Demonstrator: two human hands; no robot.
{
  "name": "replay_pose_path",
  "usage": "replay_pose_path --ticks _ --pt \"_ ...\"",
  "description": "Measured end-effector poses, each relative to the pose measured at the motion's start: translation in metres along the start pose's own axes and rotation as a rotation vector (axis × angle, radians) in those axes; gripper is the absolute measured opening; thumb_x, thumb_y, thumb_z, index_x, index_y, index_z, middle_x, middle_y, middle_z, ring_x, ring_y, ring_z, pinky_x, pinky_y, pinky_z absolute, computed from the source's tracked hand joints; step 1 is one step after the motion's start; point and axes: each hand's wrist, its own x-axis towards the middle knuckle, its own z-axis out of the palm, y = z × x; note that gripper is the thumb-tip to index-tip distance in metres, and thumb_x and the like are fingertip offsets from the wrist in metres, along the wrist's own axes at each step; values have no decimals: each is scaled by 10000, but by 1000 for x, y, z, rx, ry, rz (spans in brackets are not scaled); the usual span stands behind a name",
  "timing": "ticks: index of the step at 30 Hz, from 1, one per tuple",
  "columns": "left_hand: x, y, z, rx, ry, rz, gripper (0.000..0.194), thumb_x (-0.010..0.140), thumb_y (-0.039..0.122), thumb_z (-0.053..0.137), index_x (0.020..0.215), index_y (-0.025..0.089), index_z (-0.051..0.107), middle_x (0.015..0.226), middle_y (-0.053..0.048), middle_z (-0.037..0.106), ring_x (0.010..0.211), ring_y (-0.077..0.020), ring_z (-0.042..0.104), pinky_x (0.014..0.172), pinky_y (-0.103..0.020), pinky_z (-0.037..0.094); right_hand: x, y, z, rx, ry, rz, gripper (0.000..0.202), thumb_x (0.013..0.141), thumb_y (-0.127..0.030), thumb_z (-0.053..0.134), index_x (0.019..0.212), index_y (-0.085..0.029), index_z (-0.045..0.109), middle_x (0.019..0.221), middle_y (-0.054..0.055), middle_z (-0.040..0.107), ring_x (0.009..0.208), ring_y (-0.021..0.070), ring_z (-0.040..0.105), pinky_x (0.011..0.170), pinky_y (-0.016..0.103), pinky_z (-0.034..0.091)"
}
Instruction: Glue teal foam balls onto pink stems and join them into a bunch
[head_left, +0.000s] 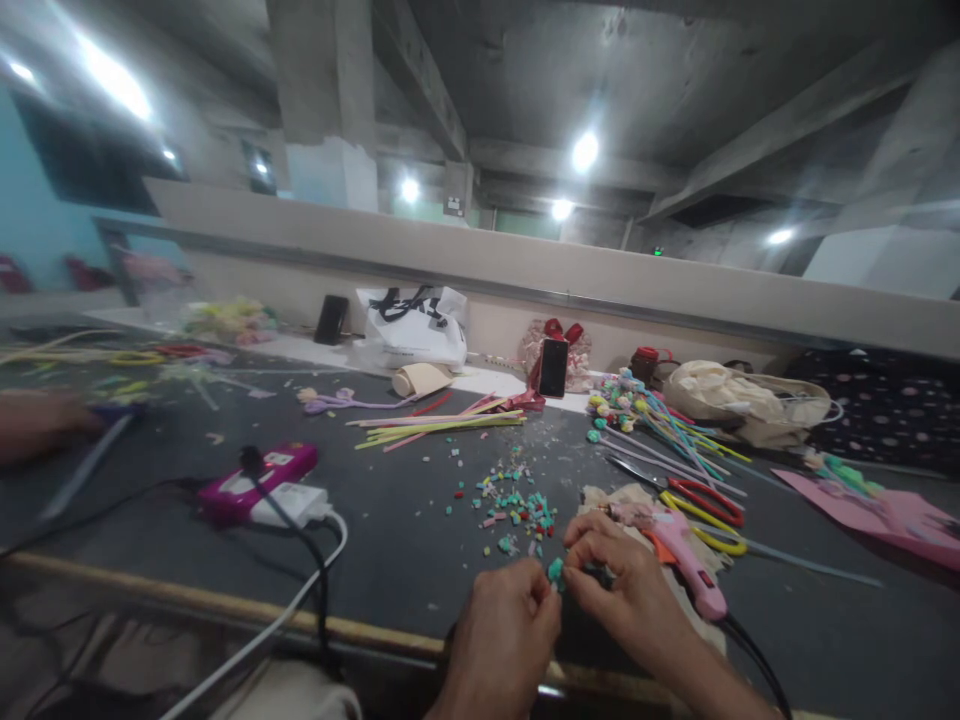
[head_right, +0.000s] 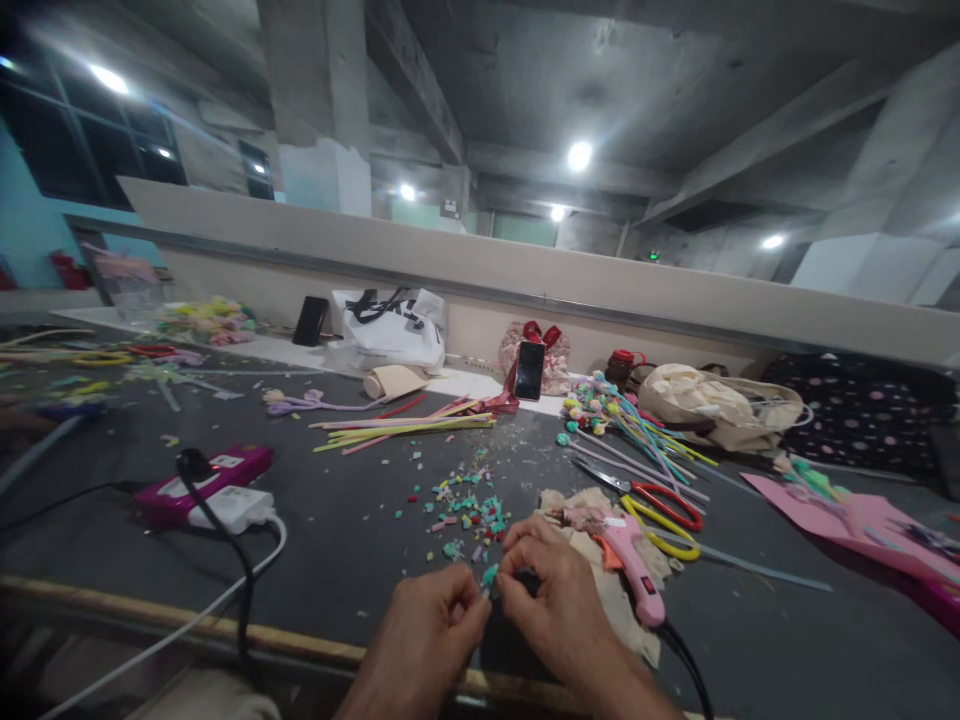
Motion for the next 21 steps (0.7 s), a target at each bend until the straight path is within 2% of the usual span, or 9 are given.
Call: replay_pose_path --ticks 6,8,11,15,18,21 --pt "3 1 -4 -89 16 -30 201 662 234 415 498 183 518 434 40 477 431 -95 421 430 -193 227 2 0 -8 5 -15 -9 112 697 -124 543 607 -176 585 736 18 551 734 153 525 659 254 388" --pt "5 1 -7 -138 18 -60 197 645 251 441 475 180 509 416 37 472 432 -103 427 424 -194 234 0 3 -16 13 28 -11 100 731 -175 532 672 -191 611 771 25 564 763 164 524 692 273 385" --pt "6 2 -13 -304 -15 -124 183 626 274 476 472 178 496 369 43 458 397 -105 424 402 -188 250 -5 9 -25 37 96 2 125 765 -228 503 700 -205 607 785 29 575 805 181 517 738 303 374" --pt "7 1 -14 -582 -105 -200 209 626 322 513 480 181 465 294 66 422 307 -80 351 363 -181 241 -9 7 -28 92 17 51 93 739 -211 525 798 -215 597 876 40 575 815 187 519 669 283 407" --pt "6 -1 -13 -767 -232 -222 260 601 384 563 476 180 461 263 79 408 250 -59 284 332 -184 197 -6 -6 -30 99 -65 45 310 683 -147 568 977 -243 543 1032 41 530 825 172 516 628 253 421" --pt "5 -1 -14 -918 -333 -226 309 553 429 610 463 170 467 258 83 404 232 -41 253 325 -184 163 2 -20 -35 62 -174 -43 498 617 -114 626 1072 -268 494 1102 24 495 916 172 484 697 247 414"
